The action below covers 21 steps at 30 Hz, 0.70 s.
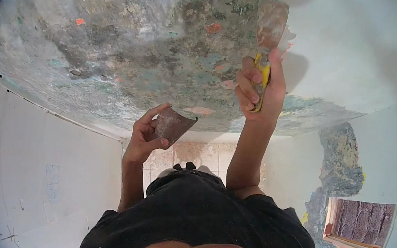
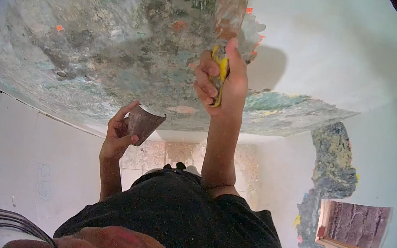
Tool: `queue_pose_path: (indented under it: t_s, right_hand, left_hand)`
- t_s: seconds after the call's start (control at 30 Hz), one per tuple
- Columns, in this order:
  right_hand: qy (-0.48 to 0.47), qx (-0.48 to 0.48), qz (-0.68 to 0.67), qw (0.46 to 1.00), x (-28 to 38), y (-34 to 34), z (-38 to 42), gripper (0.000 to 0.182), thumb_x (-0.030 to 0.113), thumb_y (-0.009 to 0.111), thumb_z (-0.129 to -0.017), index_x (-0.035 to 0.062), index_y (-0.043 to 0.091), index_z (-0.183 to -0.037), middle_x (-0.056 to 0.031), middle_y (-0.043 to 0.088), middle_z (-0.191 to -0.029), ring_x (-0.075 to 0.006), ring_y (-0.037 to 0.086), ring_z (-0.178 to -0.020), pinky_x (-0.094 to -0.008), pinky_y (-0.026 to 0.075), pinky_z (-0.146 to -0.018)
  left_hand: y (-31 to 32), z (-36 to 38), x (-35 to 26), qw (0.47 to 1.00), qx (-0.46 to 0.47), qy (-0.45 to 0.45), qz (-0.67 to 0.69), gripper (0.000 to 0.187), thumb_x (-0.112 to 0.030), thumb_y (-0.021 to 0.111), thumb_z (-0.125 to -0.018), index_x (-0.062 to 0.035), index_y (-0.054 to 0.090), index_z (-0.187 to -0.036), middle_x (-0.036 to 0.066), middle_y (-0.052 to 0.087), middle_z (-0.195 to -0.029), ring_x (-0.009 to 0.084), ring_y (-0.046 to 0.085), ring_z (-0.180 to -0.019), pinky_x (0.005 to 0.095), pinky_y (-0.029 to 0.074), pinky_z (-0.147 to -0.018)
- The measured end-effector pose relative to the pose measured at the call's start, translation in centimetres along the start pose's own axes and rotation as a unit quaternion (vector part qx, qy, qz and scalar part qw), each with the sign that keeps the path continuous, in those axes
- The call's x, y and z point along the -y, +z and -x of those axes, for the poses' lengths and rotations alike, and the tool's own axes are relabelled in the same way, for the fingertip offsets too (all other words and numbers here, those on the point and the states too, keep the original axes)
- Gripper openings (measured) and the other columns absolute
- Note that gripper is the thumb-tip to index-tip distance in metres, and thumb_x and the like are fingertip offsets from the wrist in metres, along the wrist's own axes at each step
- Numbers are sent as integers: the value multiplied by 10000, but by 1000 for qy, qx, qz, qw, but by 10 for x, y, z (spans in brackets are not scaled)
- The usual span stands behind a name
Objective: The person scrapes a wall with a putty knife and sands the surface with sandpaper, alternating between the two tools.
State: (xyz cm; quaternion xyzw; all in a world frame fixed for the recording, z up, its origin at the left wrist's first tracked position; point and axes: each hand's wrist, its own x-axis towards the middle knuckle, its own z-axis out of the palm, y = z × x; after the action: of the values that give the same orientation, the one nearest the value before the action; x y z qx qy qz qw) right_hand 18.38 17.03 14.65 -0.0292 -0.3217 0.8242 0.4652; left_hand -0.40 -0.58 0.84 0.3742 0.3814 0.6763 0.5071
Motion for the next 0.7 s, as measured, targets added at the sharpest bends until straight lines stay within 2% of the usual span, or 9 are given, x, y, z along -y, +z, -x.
queue_pose_path:
  t_s: [0.13,0.27,0.43,0.57,0.7]
  right_hand:
    - [16,-19,-14,1000,6,3,0,307,391,397,-1028,190,478,-1246,12,386,-615,-70,279,-325,-208,268,-227]
    - [17,19,-29,999,1,-6,2,313,394,393,-1029,186,478,-1246,9,388,-623,-71,287,-331,-208,266,-225]
    - [10,-21,-22,999,3,3,6,309,394,387,-1031,181,475,-1238,-1,401,-640,-70,304,-347,-196,258,-231]
    - [24,18,-51,998,8,1,0,307,396,387,-1031,179,472,-1232,-6,410,-651,-70,303,-350,-189,260,-239]
    - [3,-2,-25,1000,1,-2,3,308,403,384,-1031,185,473,-1230,-7,415,-652,-74,303,-350,-192,273,-245]
  left_hand:
    - [-1,4,6,1000,-7,-15,14,858,65,749,-640,12,392,-1419,114,655,-1119,180,622,-1056,305,472,-929]
    - [-3,0,2,1000,-7,15,18,861,69,748,-636,17,391,-1418,119,650,-1133,184,618,-1068,307,465,-942]
    - [-7,3,3,1000,2,-4,0,855,71,743,-634,20,396,-1413,122,648,-1137,187,621,-1060,303,467,-935]
    - [-10,1,12,999,-23,27,17,849,59,751,-637,17,403,-1411,120,650,-1131,183,627,-1039,297,471,-926]
    - [-6,5,3,1000,-5,-6,15,850,56,765,-644,6,406,-1413,115,649,-1130,178,624,-1040,299,470,-936]
